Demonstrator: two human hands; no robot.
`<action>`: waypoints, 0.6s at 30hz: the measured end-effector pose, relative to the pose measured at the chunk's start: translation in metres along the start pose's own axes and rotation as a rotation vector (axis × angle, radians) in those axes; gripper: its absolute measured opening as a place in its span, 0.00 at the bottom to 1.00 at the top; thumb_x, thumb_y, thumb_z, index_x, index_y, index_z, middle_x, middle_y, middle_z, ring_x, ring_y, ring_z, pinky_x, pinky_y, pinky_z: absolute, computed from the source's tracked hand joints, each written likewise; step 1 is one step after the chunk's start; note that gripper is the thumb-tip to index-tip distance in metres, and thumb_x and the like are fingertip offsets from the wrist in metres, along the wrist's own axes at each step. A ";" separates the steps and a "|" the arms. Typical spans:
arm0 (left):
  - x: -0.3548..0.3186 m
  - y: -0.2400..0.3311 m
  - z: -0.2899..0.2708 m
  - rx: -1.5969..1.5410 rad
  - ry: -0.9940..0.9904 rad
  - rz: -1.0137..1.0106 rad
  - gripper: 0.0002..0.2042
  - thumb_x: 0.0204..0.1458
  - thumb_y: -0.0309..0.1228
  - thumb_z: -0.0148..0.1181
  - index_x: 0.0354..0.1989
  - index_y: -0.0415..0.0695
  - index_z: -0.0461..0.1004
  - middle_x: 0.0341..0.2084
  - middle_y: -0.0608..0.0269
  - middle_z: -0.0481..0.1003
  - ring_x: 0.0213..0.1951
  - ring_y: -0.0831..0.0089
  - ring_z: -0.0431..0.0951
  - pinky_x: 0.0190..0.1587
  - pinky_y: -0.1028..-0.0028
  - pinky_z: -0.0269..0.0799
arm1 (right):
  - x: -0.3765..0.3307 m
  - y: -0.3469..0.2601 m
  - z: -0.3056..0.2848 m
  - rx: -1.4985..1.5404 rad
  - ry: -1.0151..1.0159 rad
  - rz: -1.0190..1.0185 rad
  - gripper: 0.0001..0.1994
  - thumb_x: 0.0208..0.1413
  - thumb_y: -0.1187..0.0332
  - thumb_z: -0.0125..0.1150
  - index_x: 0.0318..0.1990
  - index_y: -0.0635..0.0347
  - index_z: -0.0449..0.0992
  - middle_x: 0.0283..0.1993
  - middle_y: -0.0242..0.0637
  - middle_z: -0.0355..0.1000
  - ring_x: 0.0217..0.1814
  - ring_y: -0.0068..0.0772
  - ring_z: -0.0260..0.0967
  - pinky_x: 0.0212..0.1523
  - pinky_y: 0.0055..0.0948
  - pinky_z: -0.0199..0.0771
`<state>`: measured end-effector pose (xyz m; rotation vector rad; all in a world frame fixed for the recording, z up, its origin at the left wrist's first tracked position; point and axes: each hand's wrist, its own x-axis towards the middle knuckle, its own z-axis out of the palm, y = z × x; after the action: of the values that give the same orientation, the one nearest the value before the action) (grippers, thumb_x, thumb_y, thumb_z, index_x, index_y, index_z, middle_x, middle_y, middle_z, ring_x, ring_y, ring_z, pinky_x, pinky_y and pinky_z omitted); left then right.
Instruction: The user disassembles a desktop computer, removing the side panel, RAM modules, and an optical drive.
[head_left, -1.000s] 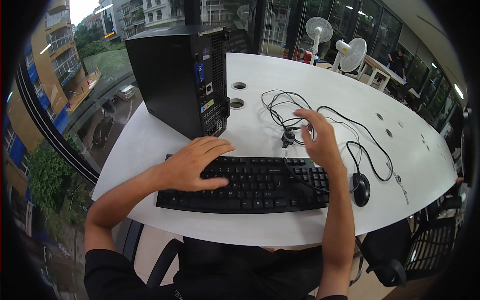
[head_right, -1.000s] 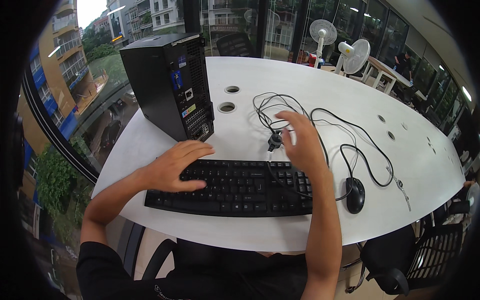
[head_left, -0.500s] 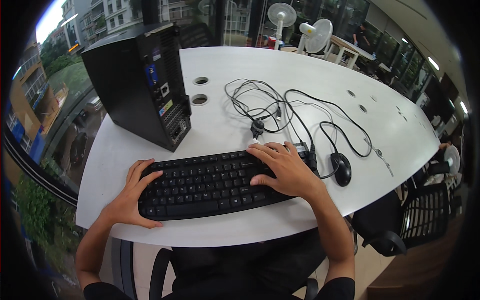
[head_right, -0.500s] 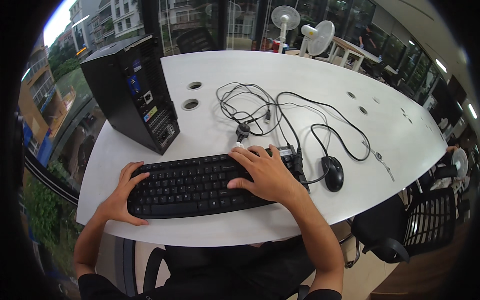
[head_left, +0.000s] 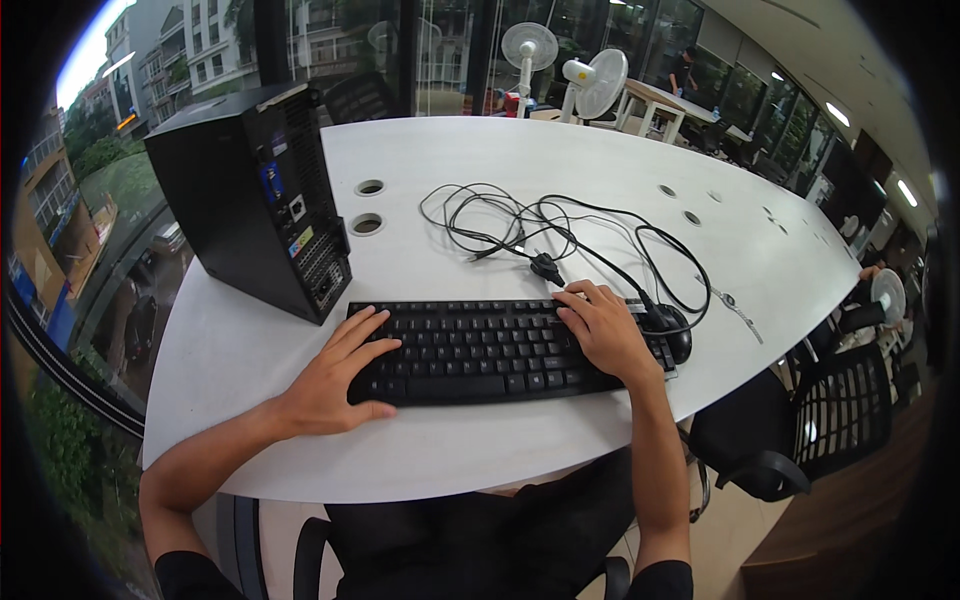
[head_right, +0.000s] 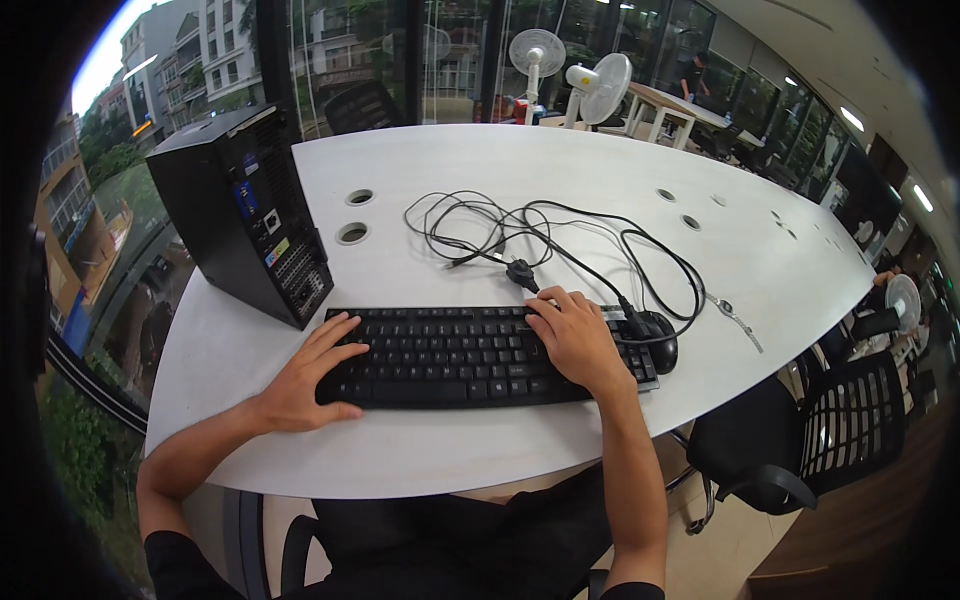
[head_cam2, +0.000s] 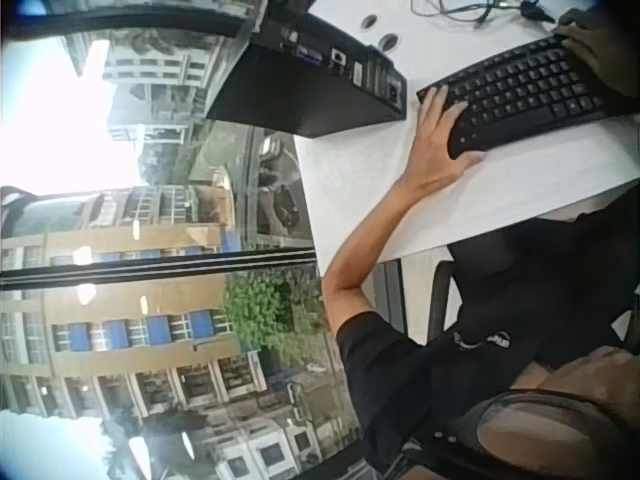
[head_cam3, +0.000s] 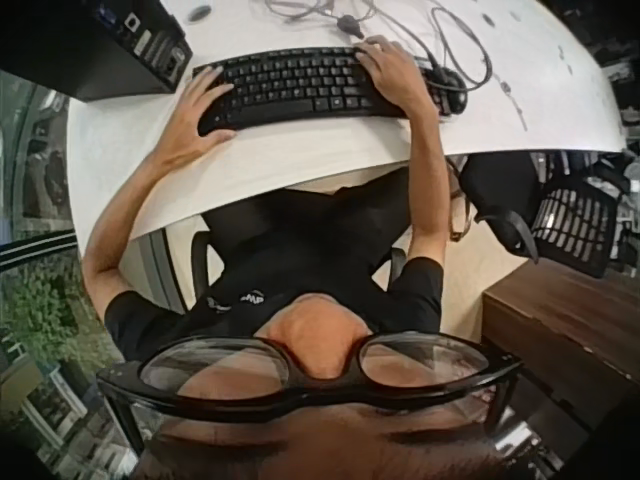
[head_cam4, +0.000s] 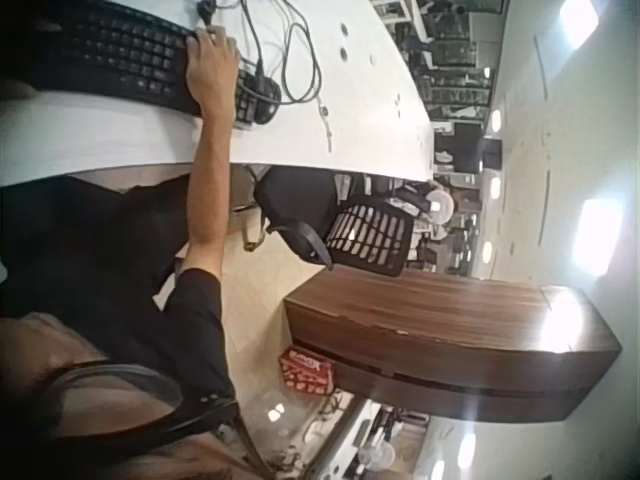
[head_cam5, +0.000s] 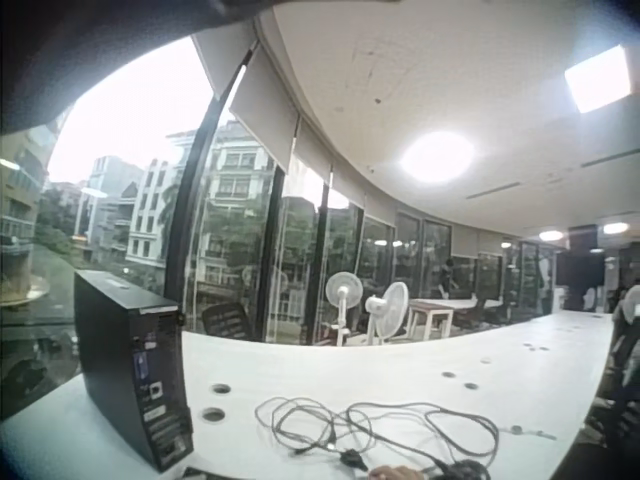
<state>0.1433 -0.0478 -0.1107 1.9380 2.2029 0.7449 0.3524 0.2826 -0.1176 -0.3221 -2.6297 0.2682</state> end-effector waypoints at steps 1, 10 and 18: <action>0.006 0.005 0.004 0.010 0.064 0.029 0.33 0.45 0.34 0.73 0.62 0.40 0.69 0.70 0.47 0.57 0.73 0.50 0.51 0.71 0.51 0.50 | 0.000 0.005 -0.002 -0.004 0.006 0.005 0.14 0.65 0.60 0.55 0.51 0.57 0.78 0.52 0.34 0.72 0.55 0.42 0.68 0.57 0.42 0.65; 0.082 -0.013 0.044 0.456 0.212 0.083 0.25 0.53 0.20 0.57 0.63 0.42 0.70 0.66 0.52 0.65 0.69 0.49 0.58 0.67 0.50 0.57 | -0.006 0.034 -0.003 -0.123 0.060 0.184 0.14 0.66 0.64 0.52 0.54 0.58 0.75 0.53 0.37 0.71 0.56 0.45 0.68 0.58 0.43 0.65; 0.175 -0.050 0.070 0.703 0.342 -0.086 0.30 0.53 0.18 0.55 0.64 0.63 0.71 0.58 0.45 0.70 0.53 0.52 0.71 0.51 0.59 0.72 | -0.013 0.047 0.005 -0.244 0.114 0.330 0.20 0.65 0.58 0.54 0.60 0.57 0.72 0.58 0.40 0.69 0.58 0.48 0.66 0.60 0.48 0.61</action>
<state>0.0953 0.1368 -0.1533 2.0755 3.0493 0.3164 0.3692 0.3230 -0.1386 -0.8318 -2.4887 0.0322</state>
